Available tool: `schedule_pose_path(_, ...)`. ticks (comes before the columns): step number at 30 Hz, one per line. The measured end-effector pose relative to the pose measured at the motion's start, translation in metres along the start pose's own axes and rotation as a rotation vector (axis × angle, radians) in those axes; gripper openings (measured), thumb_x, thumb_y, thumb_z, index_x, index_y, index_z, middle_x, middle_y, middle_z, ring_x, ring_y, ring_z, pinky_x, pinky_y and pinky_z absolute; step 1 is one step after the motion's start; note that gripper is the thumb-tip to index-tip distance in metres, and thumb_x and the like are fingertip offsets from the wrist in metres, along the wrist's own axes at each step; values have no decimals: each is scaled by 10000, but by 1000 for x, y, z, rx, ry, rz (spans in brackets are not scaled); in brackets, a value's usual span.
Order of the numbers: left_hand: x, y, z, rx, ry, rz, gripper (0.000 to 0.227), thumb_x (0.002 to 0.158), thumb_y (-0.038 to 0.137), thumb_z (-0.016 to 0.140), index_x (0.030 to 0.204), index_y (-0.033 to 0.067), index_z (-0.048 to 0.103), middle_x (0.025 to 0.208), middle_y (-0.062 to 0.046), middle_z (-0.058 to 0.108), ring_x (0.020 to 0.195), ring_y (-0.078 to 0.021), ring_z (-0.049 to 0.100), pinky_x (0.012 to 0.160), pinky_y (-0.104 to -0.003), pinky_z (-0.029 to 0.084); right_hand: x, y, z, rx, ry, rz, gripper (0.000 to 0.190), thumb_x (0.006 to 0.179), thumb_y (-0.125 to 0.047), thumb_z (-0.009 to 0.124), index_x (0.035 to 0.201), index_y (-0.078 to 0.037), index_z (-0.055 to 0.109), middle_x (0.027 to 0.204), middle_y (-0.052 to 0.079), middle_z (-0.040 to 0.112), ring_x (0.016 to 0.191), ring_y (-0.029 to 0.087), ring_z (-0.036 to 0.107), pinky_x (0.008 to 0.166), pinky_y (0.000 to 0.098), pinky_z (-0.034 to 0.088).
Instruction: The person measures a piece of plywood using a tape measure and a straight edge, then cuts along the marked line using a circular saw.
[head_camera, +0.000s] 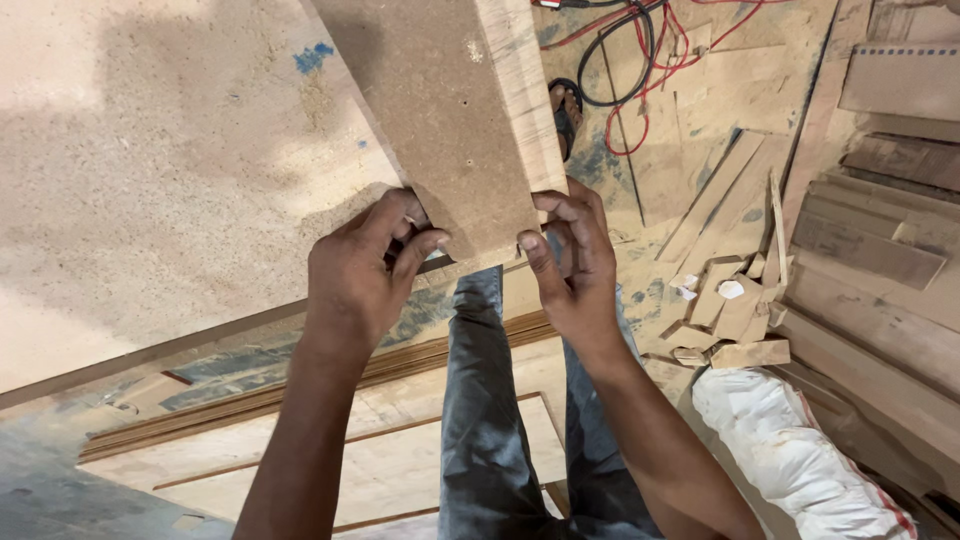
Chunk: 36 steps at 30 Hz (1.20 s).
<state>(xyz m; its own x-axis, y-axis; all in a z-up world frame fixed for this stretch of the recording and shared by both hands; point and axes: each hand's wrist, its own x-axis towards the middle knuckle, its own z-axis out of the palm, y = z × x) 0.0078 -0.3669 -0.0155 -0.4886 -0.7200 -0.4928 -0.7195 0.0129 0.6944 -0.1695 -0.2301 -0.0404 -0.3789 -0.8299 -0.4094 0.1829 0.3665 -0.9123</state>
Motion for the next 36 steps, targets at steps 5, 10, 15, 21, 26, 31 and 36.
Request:
schedule_pose_path(5, 2, -1, -2, -4, -18, 33, 279, 892, 244, 800, 1056, 82, 643, 836, -78, 720, 706, -198, 734, 582, -331, 591, 0, 4, -10, -160, -24, 35, 473, 1080, -104, 671, 1444, -32, 378, 1497, 148, 411, 1285, 215, 546, 993, 344, 539)
schedule_pose_path(10, 9, 8, -9, 44, -85, -1, 311, 903, 284, 785, 1071, 81, 619, 837, -86, 725, 678, -244, 723, 585, -370, 576, 16, -10, -23, -348, -102, 189, 884, 976, -228, 764, 1579, -41, 145, 1558, 218, 352, 1322, 283, 532, 1017, 410, 537)
schedule_pose_path(15, 8, 33, -5, 309, -86, -147, 439, 937, 244, 728, 1286, 28, 572, 1231, -170, 614, 1092, -330, 624, 911, -476, 518, 78, -44, -45, -802, -455, 197, 1242, 787, -318, 910, 1587, -15, 10, 1614, 311, 180, 1459, 455, 303, 1131, 497, 330)
schedule_pose_path(21, 36, 19, -4, 543, 304, 314, 639, 884, -64, 652, 1494, 108, 573, 1638, -73, 359, 1545, -295, 326, 1271, -502, 286, 127, -65, -42, -1220, -805, 407, 1247, 685, -489, 924, 1580, -85, 154, 1620, 220, 205, 1503, 417, 211, 1187, 467, 263)
schedule_pose_path(26, 41, 3, 5, 492, 264, 304, 570, 858, -55, 635, 1416, 62, 623, 1574, -99, 423, 1469, -310, 377, 1238, -530, 288, 136, -69, -33, -1337, -861, 419, 1184, 673, -552, 878, 1576, -92, 268, 1562, 209, 391, 1479, 391, 350, 1194, 455, 347)
schedule_pose_path(31, 45, 25, -11, 511, 277, 343, 458, 901, 1, 643, 1357, 45, 646, 1522, -98, 501, 1374, -312, 440, 1167, -515, 336, 143, -55, -46, -1253, -888, 312, 1199, 669, -583, 911, 1516, -11, 285, 1525, 267, 391, 1376, 417, 402, 1097, 467, 380)
schedule_pose_path(36, 75, 52, -46, 722, -125, 204, 249, 824, 63, 686, 1064, 44, 748, 1369, -114, 588, 1331, -292, 478, 1151, -474, 321, 150, -16, -63, -1425, -767, 353, 1073, 668, -583, 881, 1445, 21, 452, 1380, 268, 566, 1243, 404, 597, 1008, 452, 516)
